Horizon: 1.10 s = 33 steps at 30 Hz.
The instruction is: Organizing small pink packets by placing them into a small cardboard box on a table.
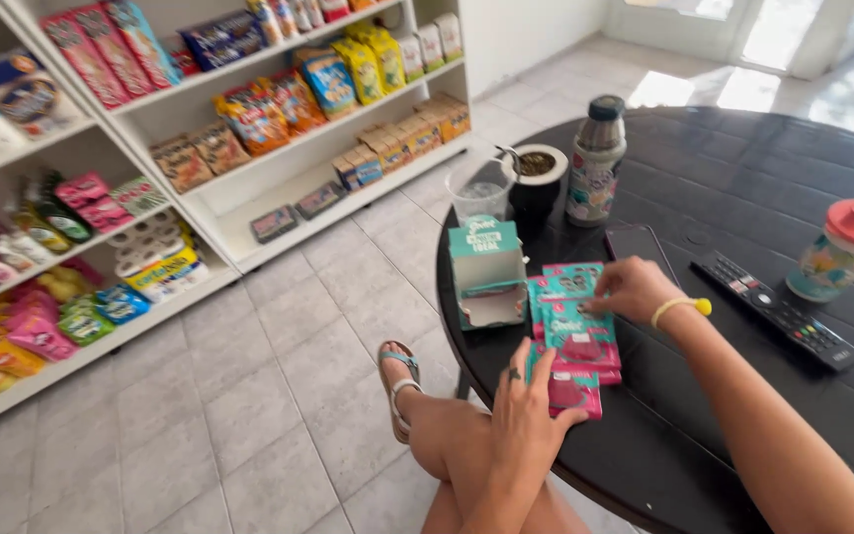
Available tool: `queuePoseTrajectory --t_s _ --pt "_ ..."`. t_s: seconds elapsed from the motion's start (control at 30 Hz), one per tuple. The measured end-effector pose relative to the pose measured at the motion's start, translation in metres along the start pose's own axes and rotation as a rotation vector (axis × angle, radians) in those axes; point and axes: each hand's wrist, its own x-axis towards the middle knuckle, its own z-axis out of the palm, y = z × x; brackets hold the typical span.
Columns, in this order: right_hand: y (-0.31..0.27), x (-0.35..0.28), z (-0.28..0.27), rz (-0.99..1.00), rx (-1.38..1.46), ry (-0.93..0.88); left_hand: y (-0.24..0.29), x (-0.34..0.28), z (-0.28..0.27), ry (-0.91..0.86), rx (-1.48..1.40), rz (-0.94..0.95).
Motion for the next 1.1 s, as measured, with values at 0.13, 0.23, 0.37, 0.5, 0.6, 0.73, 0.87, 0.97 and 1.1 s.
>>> queuePoseTrajectory --t_s 0.13,0.23,0.37,0.5,0.6,0.73,0.87,0.97,1.1 --pt "0.048 0.021 -0.004 -0.071 0.054 0.317 -0.001 0.010 0.015 -0.004 0.032 0.110" --pt "0.073 0.029 0.000 0.038 0.057 0.503 -0.004 0.016 0.020 -0.031 -0.082 0.172" --pt "0.080 0.042 0.016 0.286 -0.092 0.344 -0.009 0.020 0.025 0.014 -0.091 0.190" --pt "0.064 0.035 0.008 0.348 0.007 0.295 -0.008 0.016 0.026 0.020 -0.085 0.166" --pt "0.060 0.037 0.007 0.342 0.055 0.329 -0.007 0.014 0.026 0.016 -0.064 0.150" --pt "0.054 0.032 0.005 0.368 0.061 0.311 -0.006 0.013 0.024 0.051 -0.056 0.186" --pt "0.032 0.017 -0.003 0.386 0.084 0.252 -0.005 0.012 0.023 0.064 -0.041 0.223" --pt "0.027 0.001 -0.004 0.359 0.055 0.297 -0.005 0.010 0.021 0.070 -0.039 0.234" --pt "0.025 -0.043 -0.026 0.356 0.501 0.336 -0.006 0.010 0.021 0.078 -0.019 0.263"
